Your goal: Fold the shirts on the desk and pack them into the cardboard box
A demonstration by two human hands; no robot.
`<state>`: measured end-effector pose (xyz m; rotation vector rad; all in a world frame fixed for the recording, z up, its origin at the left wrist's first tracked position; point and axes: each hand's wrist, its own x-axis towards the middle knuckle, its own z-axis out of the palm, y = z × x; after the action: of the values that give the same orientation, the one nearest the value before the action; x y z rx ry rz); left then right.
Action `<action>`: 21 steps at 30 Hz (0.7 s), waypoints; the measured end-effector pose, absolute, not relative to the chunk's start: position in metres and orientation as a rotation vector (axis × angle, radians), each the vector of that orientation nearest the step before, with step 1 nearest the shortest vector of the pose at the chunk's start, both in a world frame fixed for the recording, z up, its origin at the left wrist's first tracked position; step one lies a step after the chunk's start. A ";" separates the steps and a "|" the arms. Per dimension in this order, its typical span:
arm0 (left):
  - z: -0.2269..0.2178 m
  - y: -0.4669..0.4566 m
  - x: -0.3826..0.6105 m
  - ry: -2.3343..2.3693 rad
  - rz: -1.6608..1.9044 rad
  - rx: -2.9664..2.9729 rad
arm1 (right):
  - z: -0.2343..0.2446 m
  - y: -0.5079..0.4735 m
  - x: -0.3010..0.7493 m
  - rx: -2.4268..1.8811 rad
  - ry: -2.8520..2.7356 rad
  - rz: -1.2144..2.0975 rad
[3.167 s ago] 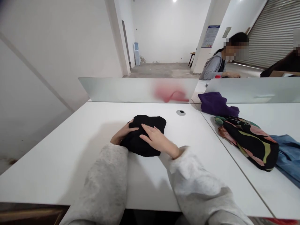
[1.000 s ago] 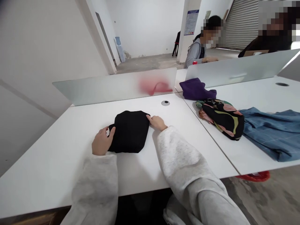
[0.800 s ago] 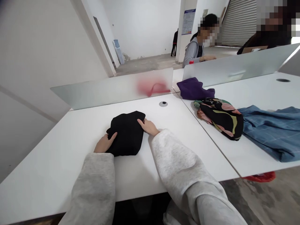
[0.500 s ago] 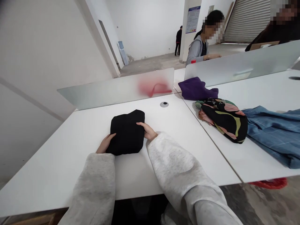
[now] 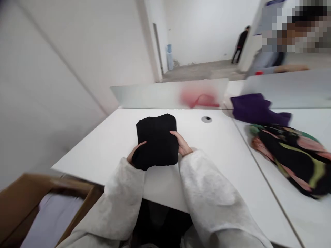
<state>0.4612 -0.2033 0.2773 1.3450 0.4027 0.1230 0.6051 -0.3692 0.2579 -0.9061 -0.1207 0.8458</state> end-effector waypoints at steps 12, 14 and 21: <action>0.325 -0.157 0.224 0.808 0.919 1.405 | 0.298 -0.225 0.441 -1.146 -0.765 1.017; 0.335 -0.146 0.182 0.915 1.053 1.377 | 0.309 -0.184 0.405 -1.089 -0.938 1.033; 0.339 -0.088 0.046 1.217 1.453 1.258 | 0.327 -0.047 0.271 -0.823 -1.281 1.121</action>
<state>0.0463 -0.0881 0.3386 1.2583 1.2170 1.4535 0.2708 -0.0467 0.3267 -0.8230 -1.2809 1.1212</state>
